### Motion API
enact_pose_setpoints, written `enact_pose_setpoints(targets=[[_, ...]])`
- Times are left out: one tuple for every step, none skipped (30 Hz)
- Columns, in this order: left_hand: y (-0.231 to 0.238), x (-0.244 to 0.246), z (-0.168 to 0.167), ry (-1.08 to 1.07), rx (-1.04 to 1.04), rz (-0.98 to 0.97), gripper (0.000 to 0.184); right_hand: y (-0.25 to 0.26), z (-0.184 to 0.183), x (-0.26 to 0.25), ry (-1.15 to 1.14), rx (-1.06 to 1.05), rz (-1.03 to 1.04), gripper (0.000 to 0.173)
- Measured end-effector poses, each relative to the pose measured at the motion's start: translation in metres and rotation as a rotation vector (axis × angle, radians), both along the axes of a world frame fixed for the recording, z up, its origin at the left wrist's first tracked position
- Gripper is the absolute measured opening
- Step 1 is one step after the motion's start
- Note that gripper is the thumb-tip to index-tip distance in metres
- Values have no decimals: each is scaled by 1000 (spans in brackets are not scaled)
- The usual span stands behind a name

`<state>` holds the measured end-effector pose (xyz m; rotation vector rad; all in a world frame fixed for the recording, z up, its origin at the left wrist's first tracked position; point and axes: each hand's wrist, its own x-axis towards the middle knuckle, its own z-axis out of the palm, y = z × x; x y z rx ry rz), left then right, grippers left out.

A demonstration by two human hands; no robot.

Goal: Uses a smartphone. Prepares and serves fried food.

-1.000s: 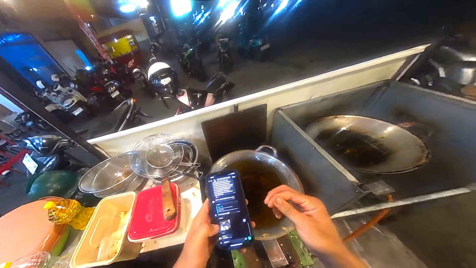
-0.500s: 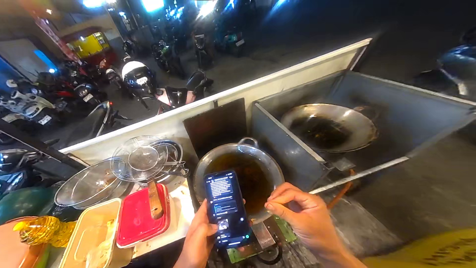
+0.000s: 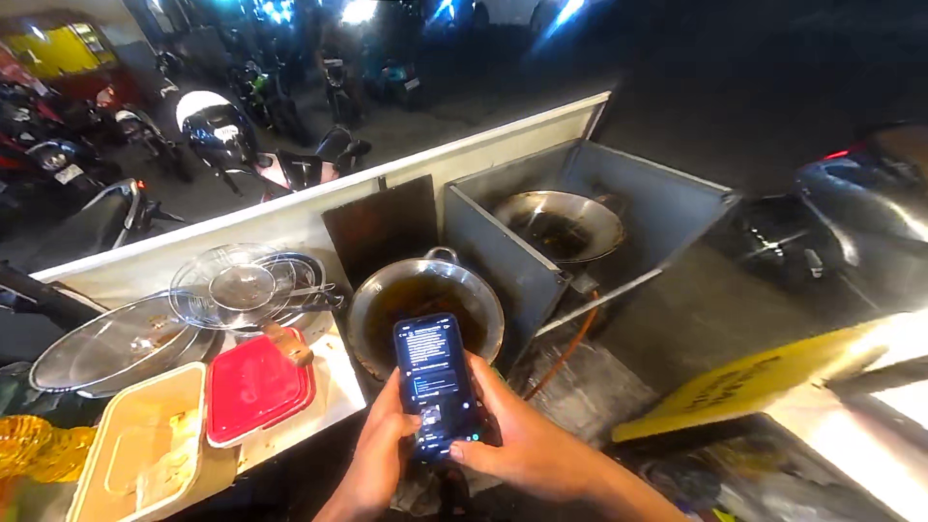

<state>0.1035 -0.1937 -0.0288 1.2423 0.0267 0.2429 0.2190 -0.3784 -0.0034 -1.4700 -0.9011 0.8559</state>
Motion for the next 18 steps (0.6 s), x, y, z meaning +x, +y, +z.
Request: enact_pose_setpoints(targets=[[-1,-8,-1,-6,7,-1,68,-1,1,-9,5,-8,-6,98],[-2,-17,-1,-9,8,-1,67,-1,1,-18,3,-23,-18,97],[-4,-26,-2,-10,2,0,66,-1,1,-27,5,-32,-25,96],[-5,-35,-3,-13,-3,2,65,-2,0,-35,10,-35,-22,95],[-7,-43,-4,-16,-11,5,64,-3,-1,-43,26,-25,-14,95],[-8,-52,-6,-19,-20,4,63,-4,-2,-50,46,-17,-2,94],[-10,-60,-8,-23,-29,5,62,-6,-2,-58,59,-19,10,93],[-11,-69,-9,-25,-32,7,62,-7,-2,-65,71,-29,20,93],[-13,-77,-11,-25,-29,11,62,-8,-2,-72,81,-46,25,92],[-15,-85,-12,-25,-27,13,63,-8,-2,-79,89,-64,30,91],[-16,-93,-13,-22,-32,18,63,-9,-3,-85,99,-77,34,90],[-17,-100,-15,-19,-37,23,64,-9,-3,-92,110,-82,41,89],[-18,-107,-15,-17,-37,30,64,-8,-3,-98,124,-86,53,89],[-19,-114,-16,-17,-38,41,64,-8,-3,-103,137,-87,69,91],[-20,-122,-17,-20,-36,46,64,-7,-4,-109,139,-86,85,91],[-20,-129,-17,-28,-39,46,64,-7,-4,-113,134,-79,103,90],[-20,-135,-17,-44,-48,41,63,-7,-5,-116,118,-61,116,89],[-20,-141,-18,-59,-65,35,62,-7,-8,-117,85,-26,110,86]])
